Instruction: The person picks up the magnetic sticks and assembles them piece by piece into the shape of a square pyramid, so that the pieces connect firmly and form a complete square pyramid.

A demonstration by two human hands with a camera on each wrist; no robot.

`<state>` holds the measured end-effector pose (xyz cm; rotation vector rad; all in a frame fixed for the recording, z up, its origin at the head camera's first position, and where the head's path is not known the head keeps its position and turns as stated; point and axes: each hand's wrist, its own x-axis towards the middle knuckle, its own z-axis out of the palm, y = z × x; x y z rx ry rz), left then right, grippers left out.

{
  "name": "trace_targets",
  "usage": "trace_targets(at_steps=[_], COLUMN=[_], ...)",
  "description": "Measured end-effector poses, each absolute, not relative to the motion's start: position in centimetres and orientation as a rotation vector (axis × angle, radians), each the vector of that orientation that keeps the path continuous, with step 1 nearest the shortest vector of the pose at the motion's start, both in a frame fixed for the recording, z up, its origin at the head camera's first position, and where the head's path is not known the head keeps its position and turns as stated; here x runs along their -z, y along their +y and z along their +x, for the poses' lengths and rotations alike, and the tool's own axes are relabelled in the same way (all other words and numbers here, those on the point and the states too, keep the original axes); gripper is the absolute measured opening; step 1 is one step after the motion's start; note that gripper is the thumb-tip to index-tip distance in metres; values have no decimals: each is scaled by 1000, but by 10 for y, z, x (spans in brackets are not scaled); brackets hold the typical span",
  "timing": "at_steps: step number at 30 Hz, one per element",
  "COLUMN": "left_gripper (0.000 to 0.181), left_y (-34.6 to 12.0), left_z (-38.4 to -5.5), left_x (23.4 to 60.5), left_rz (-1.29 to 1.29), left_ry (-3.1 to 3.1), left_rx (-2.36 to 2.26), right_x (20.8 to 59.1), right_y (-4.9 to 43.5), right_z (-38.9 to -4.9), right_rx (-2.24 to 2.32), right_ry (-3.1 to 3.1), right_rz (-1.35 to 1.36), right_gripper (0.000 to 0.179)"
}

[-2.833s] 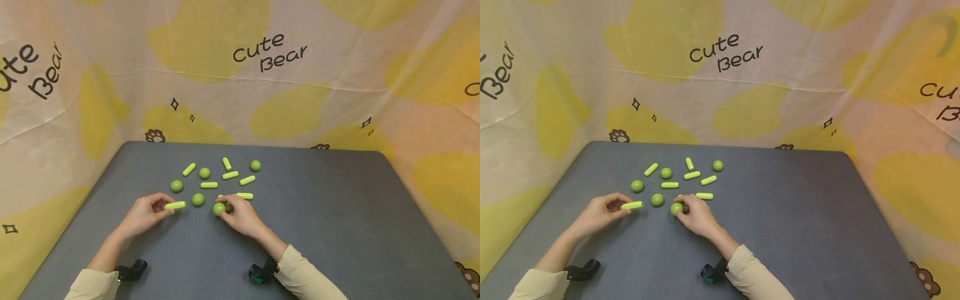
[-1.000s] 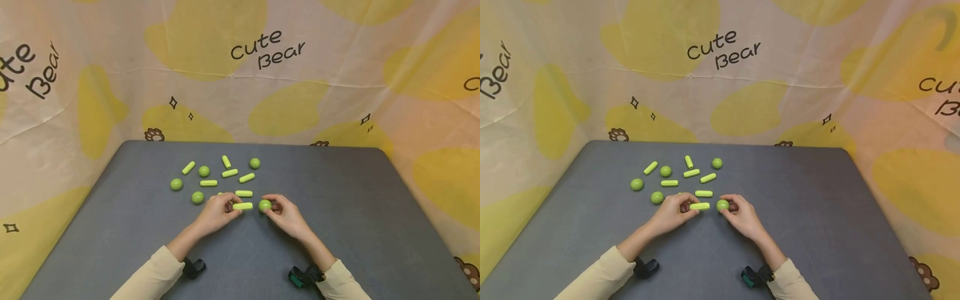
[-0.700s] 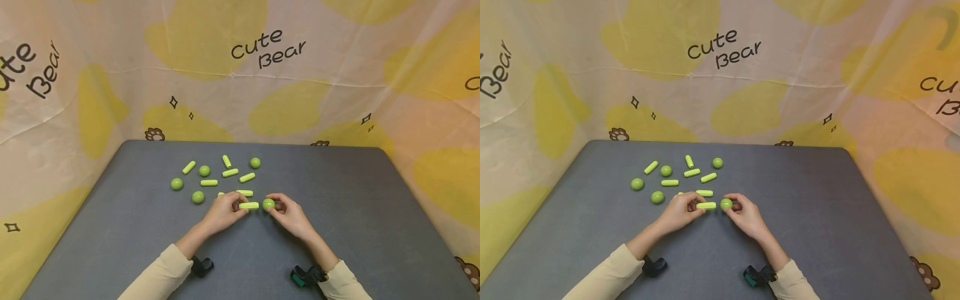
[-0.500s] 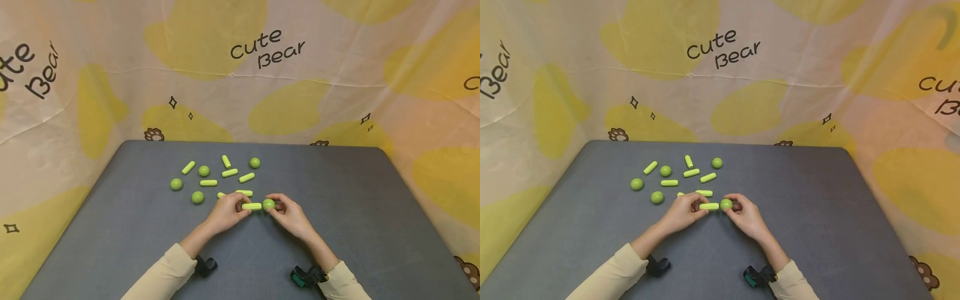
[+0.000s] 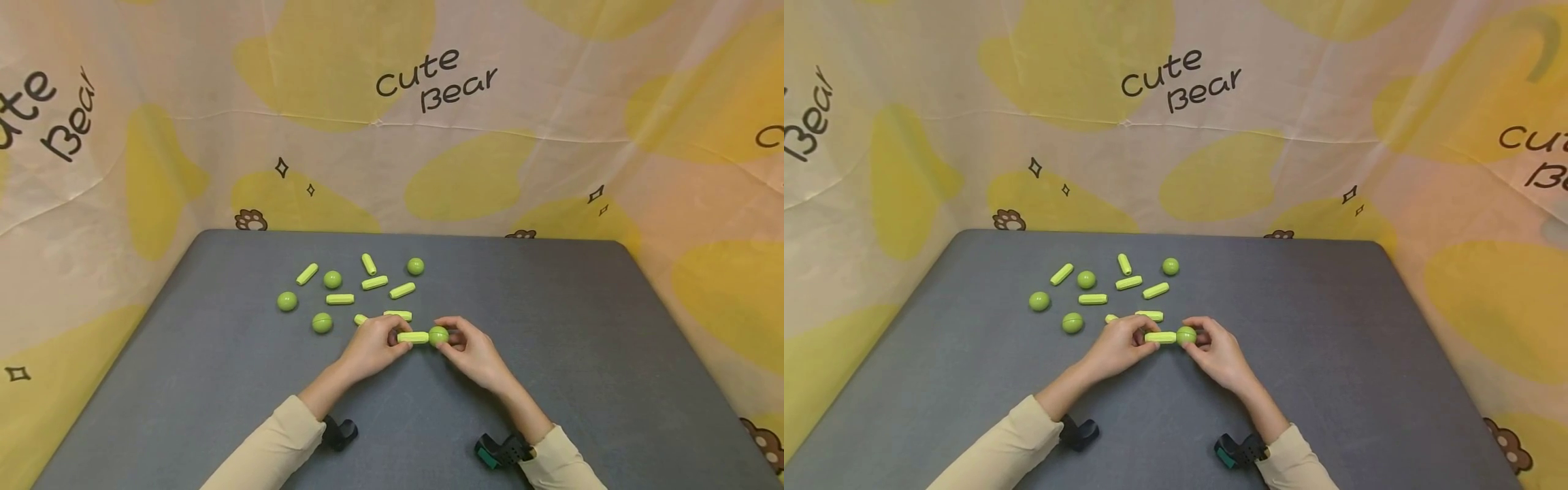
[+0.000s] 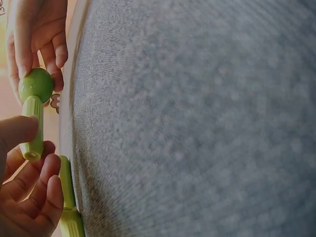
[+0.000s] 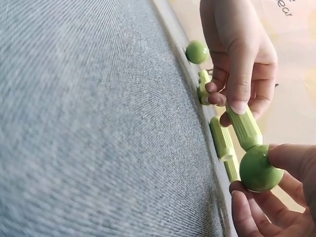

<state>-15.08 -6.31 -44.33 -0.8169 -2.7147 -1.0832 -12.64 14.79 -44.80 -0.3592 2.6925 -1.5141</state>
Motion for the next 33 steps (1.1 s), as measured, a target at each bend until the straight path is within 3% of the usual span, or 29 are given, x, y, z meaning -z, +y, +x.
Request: trace_targets(at_steps=[10, 33], left_gripper=[13, 17], left_y=[-63, -65], left_z=[-152, -151], left_x=[442, 439], left_rz=[-802, -821], left_ry=[-2807, -2863], left_rx=[1023, 936], right_x=[449, 450], right_y=[148, 149], right_z=[-128, -132], right_rx=[1317, 1209], right_ry=[2802, 2872], right_rz=[-492, -485], right_gripper=[38, 32])
